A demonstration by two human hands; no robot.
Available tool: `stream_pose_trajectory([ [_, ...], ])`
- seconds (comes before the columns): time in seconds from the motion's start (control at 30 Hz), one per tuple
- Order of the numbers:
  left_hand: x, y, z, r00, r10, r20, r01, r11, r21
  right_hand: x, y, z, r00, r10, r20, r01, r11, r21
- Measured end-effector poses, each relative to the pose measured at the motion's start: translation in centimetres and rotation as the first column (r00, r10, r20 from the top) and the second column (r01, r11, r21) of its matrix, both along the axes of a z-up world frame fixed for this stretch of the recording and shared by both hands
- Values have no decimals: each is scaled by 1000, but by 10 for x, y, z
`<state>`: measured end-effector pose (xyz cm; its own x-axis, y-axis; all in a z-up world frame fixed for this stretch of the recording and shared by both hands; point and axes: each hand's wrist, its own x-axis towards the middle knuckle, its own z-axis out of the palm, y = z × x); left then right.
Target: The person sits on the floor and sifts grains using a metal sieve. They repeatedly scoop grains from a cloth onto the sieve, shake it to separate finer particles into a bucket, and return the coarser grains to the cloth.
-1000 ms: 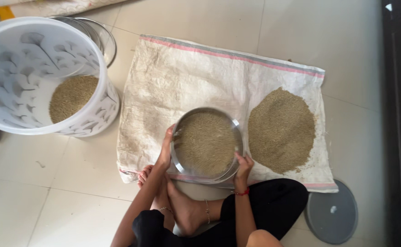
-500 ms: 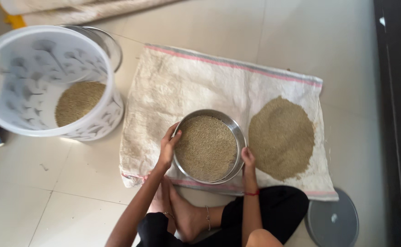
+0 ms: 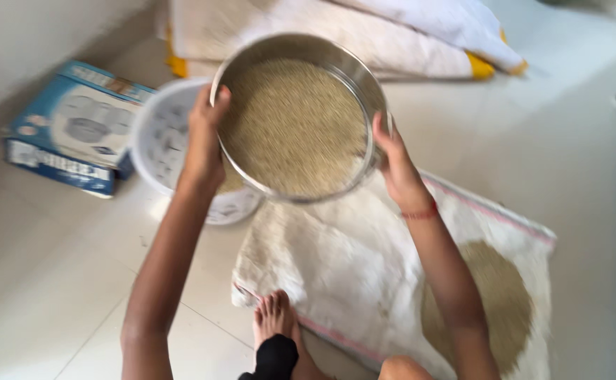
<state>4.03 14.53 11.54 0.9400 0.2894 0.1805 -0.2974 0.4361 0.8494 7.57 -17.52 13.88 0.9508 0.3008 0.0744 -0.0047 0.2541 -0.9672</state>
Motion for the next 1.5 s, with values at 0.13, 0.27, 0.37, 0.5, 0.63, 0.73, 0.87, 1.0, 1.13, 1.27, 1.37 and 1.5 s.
stream_pose_trajectory([
  [0.13, 40, 72, 21, 983, 149, 106, -163, 977, 137, 84, 100, 14, 953, 263, -151, -219, 940, 260],
  [0.27, 54, 125, 3, 968, 221, 120, -233, 967, 102, 134, 169, -16, 969, 235, -70, -218, 956, 198],
  [0.37, 53, 153, -22, 938, 297, 179, -320, 940, 118, 152, 200, -50, 977, 214, 17, -215, 971, 101],
  [0.5, 55, 176, -49, 906, 359, 225, -415, 861, 295, 176, 220, -100, 956, 147, 252, -120, 986, -118],
  [0.63, 45, 184, -57, 914, 289, 284, -397, 781, 483, 187, 221, -125, 938, 153, 312, -67, 960, -271],
  [0.73, 35, 183, -52, 914, 256, 316, -399, 718, 571, 175, 212, -118, 883, 234, 406, -135, 957, -257],
  [0.87, 17, 179, -59, 890, 196, 412, -446, 564, 695, 157, 200, -119, 805, 328, 494, -210, 937, -280],
  [1.0, -5, 181, -75, 869, 246, 428, -480, 217, 850, 147, 185, -127, 680, 399, 615, -143, 895, -422],
  [1.13, -12, 181, -75, 851, 189, 490, -513, 102, 852, 145, 171, -110, 778, 532, 334, -260, 757, -599],
  [1.27, -26, 185, -70, 800, 70, 596, -576, -191, 795, 128, 155, -89, 660, 567, 494, -110, 723, -682],
  [1.37, -33, 194, -68, 684, -82, 725, -713, -282, 642, 114, 144, -75, 493, 485, 722, 24, 822, -568],
  [1.5, -40, 201, -78, 586, -214, 782, -792, -357, 496, 103, 146, -68, 261, 422, 868, 232, 845, -481],
])
